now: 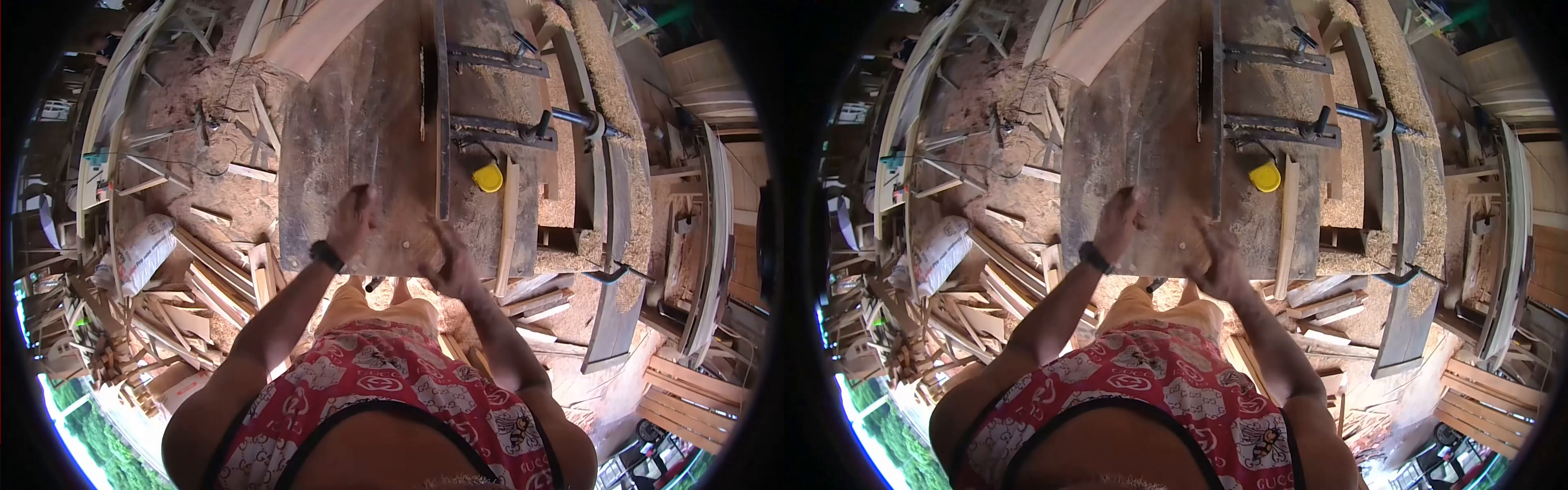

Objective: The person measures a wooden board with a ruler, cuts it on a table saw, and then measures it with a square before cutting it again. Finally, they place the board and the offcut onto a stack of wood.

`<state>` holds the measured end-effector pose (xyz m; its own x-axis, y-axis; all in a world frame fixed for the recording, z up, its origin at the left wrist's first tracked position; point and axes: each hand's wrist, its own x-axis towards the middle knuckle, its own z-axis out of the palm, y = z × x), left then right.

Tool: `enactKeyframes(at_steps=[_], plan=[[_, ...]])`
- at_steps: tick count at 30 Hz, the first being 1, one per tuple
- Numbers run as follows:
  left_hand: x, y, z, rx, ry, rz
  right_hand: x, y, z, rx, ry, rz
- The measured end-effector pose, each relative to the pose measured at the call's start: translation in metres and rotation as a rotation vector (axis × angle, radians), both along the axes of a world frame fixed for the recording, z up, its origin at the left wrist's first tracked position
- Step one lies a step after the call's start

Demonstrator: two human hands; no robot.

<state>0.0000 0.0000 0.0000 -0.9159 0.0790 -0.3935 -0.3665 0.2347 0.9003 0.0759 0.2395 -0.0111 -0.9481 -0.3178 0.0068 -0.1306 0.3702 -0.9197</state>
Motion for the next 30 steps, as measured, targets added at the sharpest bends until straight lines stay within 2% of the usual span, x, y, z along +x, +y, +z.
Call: enactKeyframes(at_steps=[1, 2, 3, 4, 5, 7, 8, 9, 10, 11, 12, 14, 15, 16, 17, 19, 21, 23, 25, 26, 28, 29, 30], plan=[[0.007, 0.009, 0.015, 0.254, -0.092, 0.034, -0.002, -0.013, 0.010, 0.080, 0.153, 0.019], [0.010, 0.020, 0.029, 0.249, -0.083, 0.040, -0.003, -0.024, 0.015, 0.162, 0.304, 0.038], [0.019, 0.030, 0.046, 0.432, -0.122, 0.077, 0.003, -0.032, 0.031, 0.199, 0.294, 0.053], [0.021, 0.035, 0.055, 0.573, -0.147, 0.113, 0.004, -0.043, 0.036, 0.118, 0.284, 0.002], [0.020, 0.039, 0.058, 0.574, -0.142, 0.120, 0.004, -0.050, 0.040, 0.039, 0.275, -0.049], [0.016, 0.041, 0.062, 0.452, -0.097, 0.063, 0.000, -0.050, 0.046, 0.017, 0.327, -0.094], [0.013, 0.035, 0.043, 0.406, -0.085, -0.057, -0.003, -0.043, 0.048, -0.032, 0.129, -0.110], [0.011, 0.032, 0.050, 0.409, -0.076, -0.052, -0.012, -0.034, 0.047, -0.051, 0.122, -0.170], [0.010, 0.031, 0.062, 0.228, 0.056, -0.085, -0.021, -0.026, 0.047, -0.071, 0.116, -0.230], [0.010, 0.030, 0.069, 0.045, 0.187, -0.113, -0.041, -0.016, 0.047, 0.018, 0.190, -0.324], [0.011, 0.026, 0.067, 0.049, 0.199, -0.099, -0.066, -0.003, 0.047, 0.107, 0.266, -0.415], [0.019, 0.006, 0.053, -0.184, 0.359, -0.105, -0.121, 0.035, 0.017, 0.380, 0.345, -0.481], [0.024, -0.005, 0.038, -0.188, 0.374, -0.089, -0.150, 0.056, -0.010, 0.480, 0.298, -0.510], [0.029, -0.019, 0.017, -0.321, 0.427, -0.117, -0.179, 0.071, -0.031, 0.574, 0.253, -0.540], [0.037, -0.033, 0.000, -0.458, 0.472, -0.147, -0.200, 0.078, -0.036, 0.561, 0.266, -0.533], [0.054, -0.058, -0.023, -0.468, 0.430, -0.124, -0.235, 0.084, -0.043, 0.884, 0.209, -0.495], [0.072, -0.075, -0.027, -0.474, 0.380, -0.119, -0.259, 0.085, -0.053, 0.901, 0.184, -0.500], [0.087, -0.088, -0.026, -0.547, 0.101, -0.082, -0.284, 0.094, -0.073, 0.924, 0.154, -0.506], [0.097, -0.105, -0.048, -0.624, 0.152, -0.103, -0.298, 0.101, -0.101, 1.054, 0.633, -0.595], [0.100, -0.111, -0.051, -0.605, 0.113, -0.085, -0.305, 0.102, -0.107, 1.058, 0.603, -0.592], [0.104, -0.121, -0.049, -0.559, 0.072, -0.051, -0.292, 0.109, -0.079, 0.880, -0.151, -0.466], [0.102, -0.126, -0.051, -0.553, 0.056, -0.086, -0.270, 0.107, -0.063, 0.889, -0.186, -0.483], [0.096, -0.133, -0.053, -0.567, 0.067, -0.042, -0.244, 0.095, -0.041, 0.866, -0.077, -0.491]])
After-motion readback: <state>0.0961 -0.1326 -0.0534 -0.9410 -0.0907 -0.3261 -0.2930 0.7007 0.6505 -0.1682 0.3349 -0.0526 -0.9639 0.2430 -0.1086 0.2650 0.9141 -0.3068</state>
